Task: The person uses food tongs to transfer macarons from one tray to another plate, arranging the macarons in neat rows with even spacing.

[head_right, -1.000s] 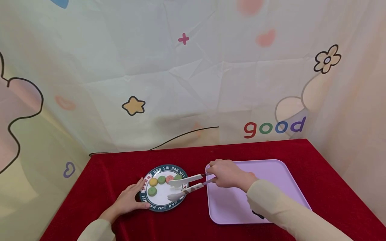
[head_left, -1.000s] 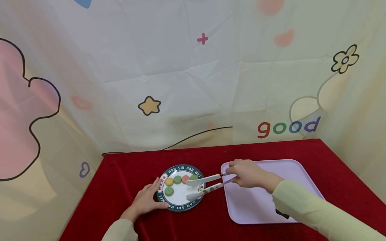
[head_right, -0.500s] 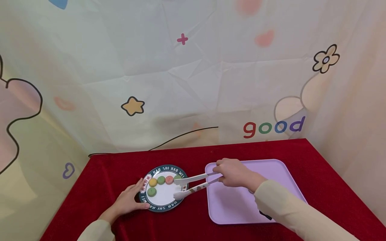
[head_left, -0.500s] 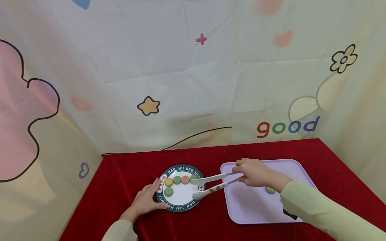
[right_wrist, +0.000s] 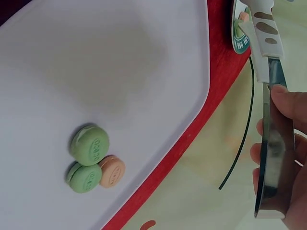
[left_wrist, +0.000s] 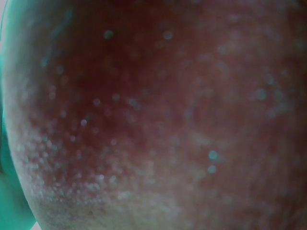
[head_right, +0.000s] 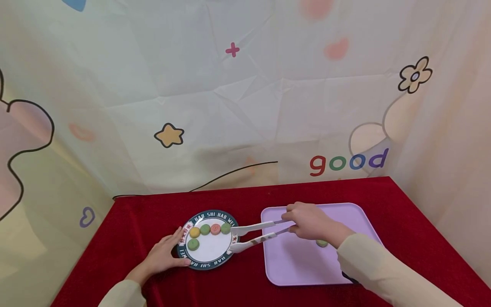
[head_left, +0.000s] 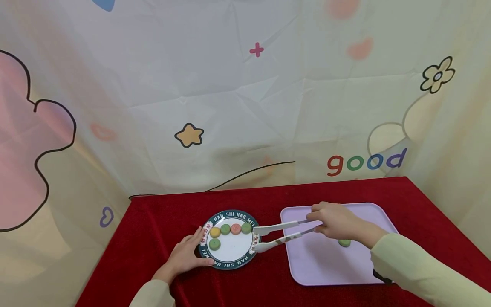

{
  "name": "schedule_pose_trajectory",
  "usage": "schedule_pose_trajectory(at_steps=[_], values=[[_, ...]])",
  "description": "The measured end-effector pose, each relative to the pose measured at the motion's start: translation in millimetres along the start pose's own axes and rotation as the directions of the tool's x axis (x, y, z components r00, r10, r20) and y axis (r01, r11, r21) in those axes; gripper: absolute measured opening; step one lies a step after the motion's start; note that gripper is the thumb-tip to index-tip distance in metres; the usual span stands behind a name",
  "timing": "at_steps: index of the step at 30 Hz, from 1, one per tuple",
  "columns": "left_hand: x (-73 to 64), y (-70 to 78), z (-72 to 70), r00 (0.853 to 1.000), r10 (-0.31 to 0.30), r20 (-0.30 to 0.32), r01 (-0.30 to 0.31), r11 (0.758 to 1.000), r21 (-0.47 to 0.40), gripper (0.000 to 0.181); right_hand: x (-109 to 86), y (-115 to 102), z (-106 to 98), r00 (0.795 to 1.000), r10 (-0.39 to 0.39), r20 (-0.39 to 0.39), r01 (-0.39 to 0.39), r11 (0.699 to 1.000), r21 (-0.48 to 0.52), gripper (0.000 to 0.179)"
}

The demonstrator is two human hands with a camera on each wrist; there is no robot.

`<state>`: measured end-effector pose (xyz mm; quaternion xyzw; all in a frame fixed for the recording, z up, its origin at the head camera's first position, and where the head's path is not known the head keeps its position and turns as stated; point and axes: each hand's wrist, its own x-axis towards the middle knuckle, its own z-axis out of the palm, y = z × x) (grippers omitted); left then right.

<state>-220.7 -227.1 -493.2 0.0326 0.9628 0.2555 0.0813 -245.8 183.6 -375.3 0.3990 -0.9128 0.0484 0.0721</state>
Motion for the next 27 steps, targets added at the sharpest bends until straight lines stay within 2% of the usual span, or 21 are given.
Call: schedule_pose_trajectory(at_steps=[9,20,27], values=[[-0.5,0.6,-0.5,1.0,-0.006,0.003,0.006,1.0,-0.002,0.108,-8.7,6.2,-0.2,0.999,0.049,0.023,-0.049,0.999,0.014,0.023],[-1.0,1.0,-1.2,1.0,-0.008,0.01,0.008,1.0,0.001,0.108,-18.1,15.9,2.4,0.999,0.052,0.009,-0.052,0.999,-0.002,0.02],[-0.7,1.5,-1.9,1.0,-0.012,0.018,0.012,1.0,0.002,0.107,-23.6,18.3,-0.5,0.995,0.098,0.035,-0.099,0.995,0.023,0.021]])
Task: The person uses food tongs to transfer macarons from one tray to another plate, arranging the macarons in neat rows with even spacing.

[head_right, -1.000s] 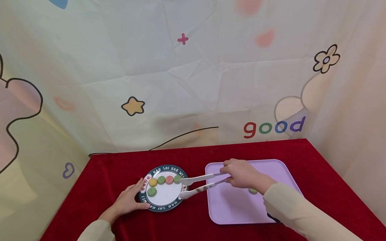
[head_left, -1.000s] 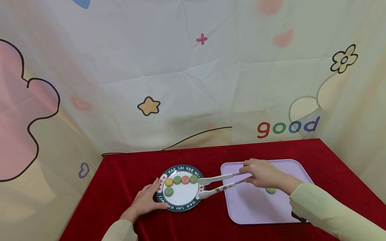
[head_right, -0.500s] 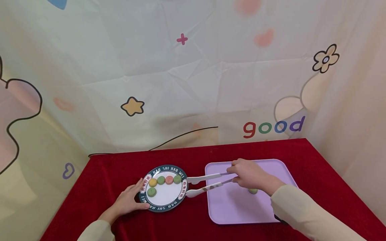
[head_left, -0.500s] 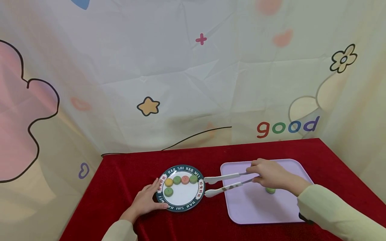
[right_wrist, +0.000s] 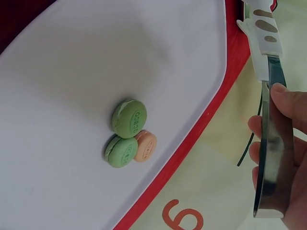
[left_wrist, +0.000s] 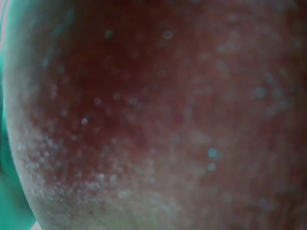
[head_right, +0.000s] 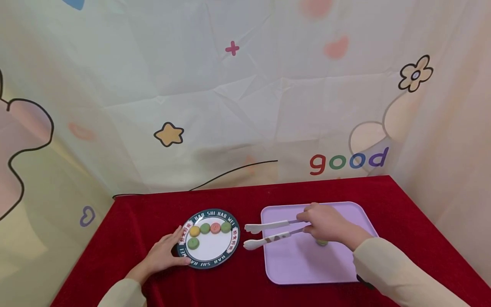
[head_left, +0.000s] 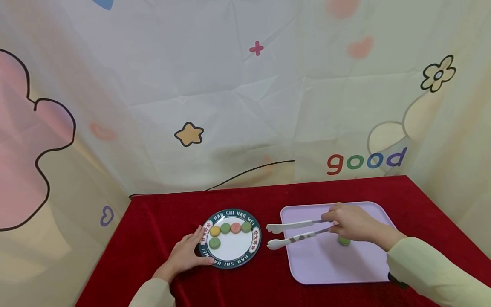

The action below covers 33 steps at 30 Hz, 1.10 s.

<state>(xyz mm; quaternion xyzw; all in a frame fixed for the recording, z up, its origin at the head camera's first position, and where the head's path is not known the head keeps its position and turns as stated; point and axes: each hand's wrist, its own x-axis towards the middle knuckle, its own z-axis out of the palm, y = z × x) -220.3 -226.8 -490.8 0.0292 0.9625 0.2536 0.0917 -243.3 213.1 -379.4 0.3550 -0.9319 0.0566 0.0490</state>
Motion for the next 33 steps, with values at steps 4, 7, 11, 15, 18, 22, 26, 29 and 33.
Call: schedule_pose_trajectory(at_steps=[4,7,11,15,18,22,26,29,33], values=[[0.4,-0.9,0.7,1.0,-0.001,0.002,0.001,1.0,-0.001,0.107,-3.5,1.6,-2.0,1.0,-0.004,-0.018,0.004,1.0,0.001,0.021],[1.2,-1.8,1.2,1.0,0.001,0.001,-0.001,1.0,-0.002,0.107,-6.0,3.2,-3.4,1.0,-0.007,-0.022,0.007,1.0,0.008,0.02],[1.6,-2.9,1.7,1.0,0.008,-0.002,-0.008,1.0,0.002,0.107,-9.2,5.9,-5.0,1.0,0.004,-0.018,-0.004,1.0,0.005,0.019],[1.3,-3.3,2.0,1.0,0.01,-0.006,-0.01,1.0,0.004,0.107,-11.5,9.2,-6.1,1.0,0.012,-0.015,-0.012,1.0,0.021,0.018],[0.9,-3.1,2.2,1.0,0.009,-0.006,-0.009,1.0,0.003,0.107,-13.2,11.4,-7.2,1.0,0.011,-0.014,-0.01,1.0,0.027,0.019],[1.0,-2.2,1.8,1.0,0.007,-0.007,-0.007,1.0,0.001,0.107,-16.5,15.1,-8.5,1.0,0.005,-0.028,-0.005,1.0,-0.007,0.02],[1.1,-2.1,1.9,1.0,0.007,-0.006,-0.007,1.0,-0.001,0.107,-20.1,18.6,-8.6,0.999,0.01,-0.034,-0.011,1.0,-0.018,0.02],[1.3,-2.3,2.2,1.0,0.007,-0.005,-0.007,1.0,0.0,0.107,-22.7,20.4,-9.0,0.999,0.033,-0.03,-0.034,0.999,-0.02,0.022],[1.3,-2.5,2.3,1.0,0.004,-0.005,-0.004,1.0,0.0,0.107,-26.4,22.9,-10.4,0.998,0.067,-0.014,-0.067,0.998,-0.02,0.025]])
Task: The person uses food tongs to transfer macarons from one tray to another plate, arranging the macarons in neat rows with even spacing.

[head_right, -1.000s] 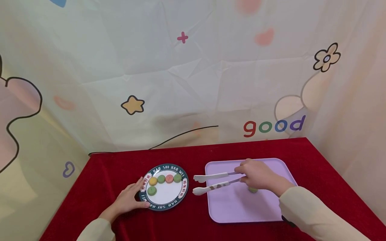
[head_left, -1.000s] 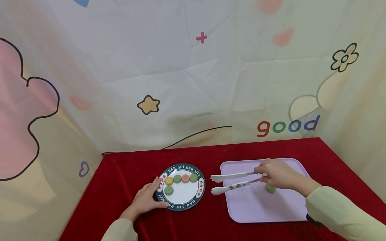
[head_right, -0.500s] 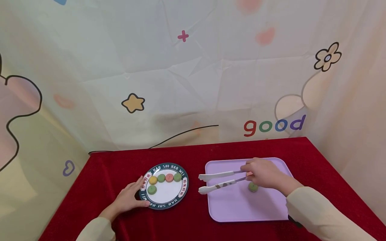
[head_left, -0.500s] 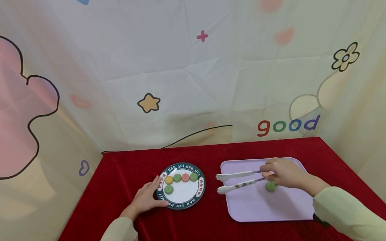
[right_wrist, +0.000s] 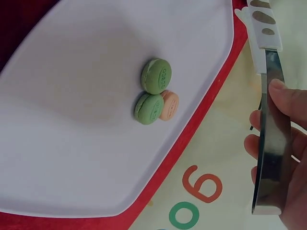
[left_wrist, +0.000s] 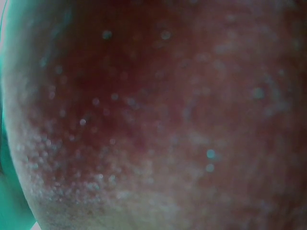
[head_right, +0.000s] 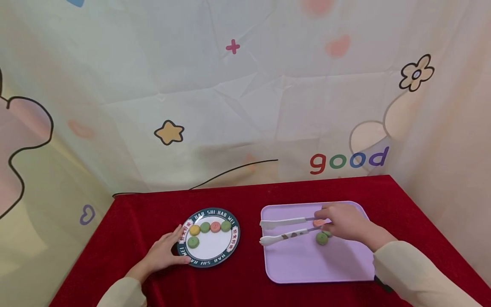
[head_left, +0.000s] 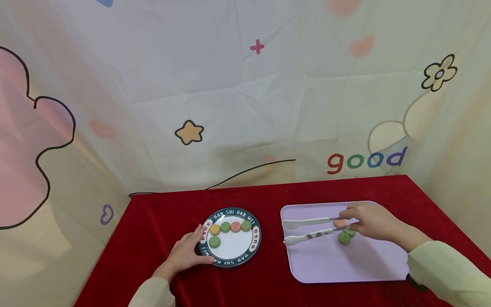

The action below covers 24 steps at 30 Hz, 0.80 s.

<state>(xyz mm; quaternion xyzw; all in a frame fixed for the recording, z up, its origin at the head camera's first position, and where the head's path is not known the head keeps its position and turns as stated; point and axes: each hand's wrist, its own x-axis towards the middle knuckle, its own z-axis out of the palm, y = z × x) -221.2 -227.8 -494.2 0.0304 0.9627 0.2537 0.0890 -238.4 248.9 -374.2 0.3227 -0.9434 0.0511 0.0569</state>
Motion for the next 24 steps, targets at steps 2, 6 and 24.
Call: schedule_pose_trajectory(at_steps=[2,6,24], values=[[0.2,0.2,-0.1,1.0,0.0,-0.001,0.0,1.0,0.003,0.107,-2.0,1.9,-0.6,1.0,0.01,0.008,-0.01,1.0,0.006,0.026],[0.3,0.3,-0.2,1.0,-0.002,-0.003,0.002,1.0,0.007,0.107,-6.5,5.7,-1.4,1.0,0.028,0.01,-0.028,1.0,0.002,0.027],[-0.7,0.4,-0.4,1.0,0.013,-0.011,-0.013,1.0,0.006,0.106,-26.3,18.7,-6.4,0.996,0.091,0.014,-0.091,0.996,-0.001,0.03]])
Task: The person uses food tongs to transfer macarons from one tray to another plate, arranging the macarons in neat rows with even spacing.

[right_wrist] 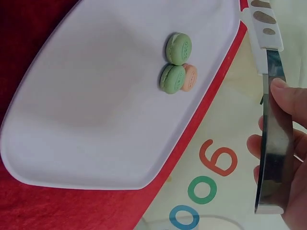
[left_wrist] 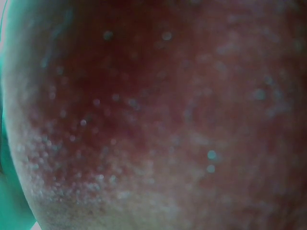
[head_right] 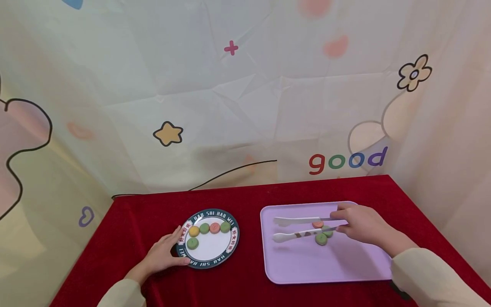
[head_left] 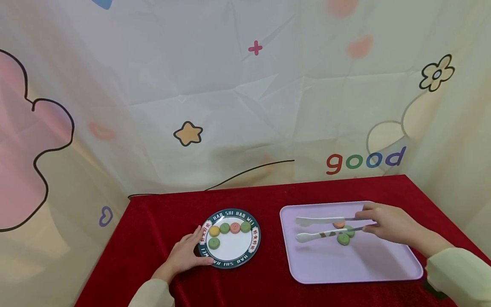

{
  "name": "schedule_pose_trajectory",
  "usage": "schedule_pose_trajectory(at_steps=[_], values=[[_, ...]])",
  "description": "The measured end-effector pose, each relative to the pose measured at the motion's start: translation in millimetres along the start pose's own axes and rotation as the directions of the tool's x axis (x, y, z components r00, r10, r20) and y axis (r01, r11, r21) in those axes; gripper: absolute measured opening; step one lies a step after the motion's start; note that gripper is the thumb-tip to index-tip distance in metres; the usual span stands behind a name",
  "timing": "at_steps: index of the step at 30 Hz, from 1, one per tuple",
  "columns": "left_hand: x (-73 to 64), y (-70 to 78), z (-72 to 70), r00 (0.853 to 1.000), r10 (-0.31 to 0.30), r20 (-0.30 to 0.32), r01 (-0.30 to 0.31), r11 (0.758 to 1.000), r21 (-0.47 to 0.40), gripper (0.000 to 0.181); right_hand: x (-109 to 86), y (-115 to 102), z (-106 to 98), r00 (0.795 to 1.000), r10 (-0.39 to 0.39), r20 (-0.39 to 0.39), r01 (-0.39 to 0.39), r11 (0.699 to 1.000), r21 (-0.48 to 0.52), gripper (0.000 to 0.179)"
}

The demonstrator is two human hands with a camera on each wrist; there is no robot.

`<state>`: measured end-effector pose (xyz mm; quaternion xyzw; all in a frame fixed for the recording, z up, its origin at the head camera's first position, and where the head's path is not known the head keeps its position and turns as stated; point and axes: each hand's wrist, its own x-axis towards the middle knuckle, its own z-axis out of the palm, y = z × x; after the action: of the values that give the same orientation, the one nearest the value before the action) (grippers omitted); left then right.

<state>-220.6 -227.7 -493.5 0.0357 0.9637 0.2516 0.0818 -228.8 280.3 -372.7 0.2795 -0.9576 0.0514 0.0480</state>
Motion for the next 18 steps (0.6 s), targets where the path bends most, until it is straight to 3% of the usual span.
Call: schedule_pose_trajectory(at_steps=[18], values=[[0.4,-1.0,0.0,1.0,0.005,0.0,-0.005,1.0,-0.001,0.106,-11.5,10.9,-2.1,0.999,0.042,0.018,-0.043,0.999,0.018,0.031]])
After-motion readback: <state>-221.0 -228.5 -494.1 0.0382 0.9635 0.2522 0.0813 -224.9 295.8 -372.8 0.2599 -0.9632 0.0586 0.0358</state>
